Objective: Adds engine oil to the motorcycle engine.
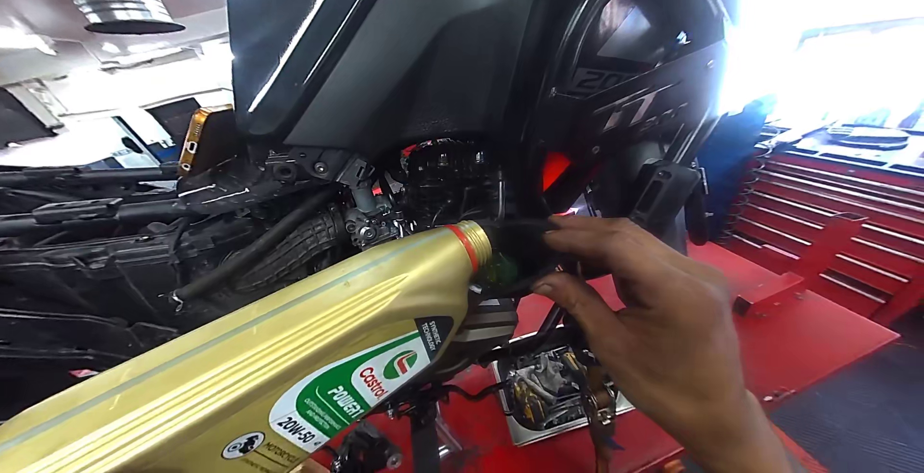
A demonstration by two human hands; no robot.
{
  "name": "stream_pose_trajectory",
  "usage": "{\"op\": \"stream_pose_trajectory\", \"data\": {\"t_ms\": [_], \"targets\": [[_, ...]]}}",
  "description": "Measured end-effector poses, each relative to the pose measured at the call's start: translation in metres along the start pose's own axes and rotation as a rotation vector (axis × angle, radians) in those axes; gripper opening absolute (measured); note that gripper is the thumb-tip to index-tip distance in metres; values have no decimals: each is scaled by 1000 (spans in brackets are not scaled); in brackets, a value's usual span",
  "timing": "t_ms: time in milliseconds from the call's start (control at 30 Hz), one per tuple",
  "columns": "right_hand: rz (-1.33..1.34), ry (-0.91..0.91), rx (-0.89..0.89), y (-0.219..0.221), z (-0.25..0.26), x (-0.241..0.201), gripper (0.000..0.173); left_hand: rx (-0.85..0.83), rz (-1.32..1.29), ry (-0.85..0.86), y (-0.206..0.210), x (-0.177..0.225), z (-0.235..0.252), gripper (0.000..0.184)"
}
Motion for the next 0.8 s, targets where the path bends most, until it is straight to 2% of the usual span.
{"op": "stream_pose_trajectory", "data": {"t_ms": [133,300,633,800], "targets": [[9,9,-8,0,0,0,26,-4,16,3,3,3,1,21],[7,5,-15,1,-1,0,26,-10,42,-10,5,2,2,26],[38,0,-2,2,-4,2,28,12,18,-15,13,5,-1,22],[132,9,-8,5,-7,6,37,25,-5,-27,6,0,-6,19]]}}
Point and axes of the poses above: each hand's wrist, its own z-axis towards the middle knuckle, its own y-axis out of the palm, x = y × z, the point moved 7 cm from there along z, towards the middle knuckle, and after that the axes turned 3 degrees about x, right-handed, at the moved point
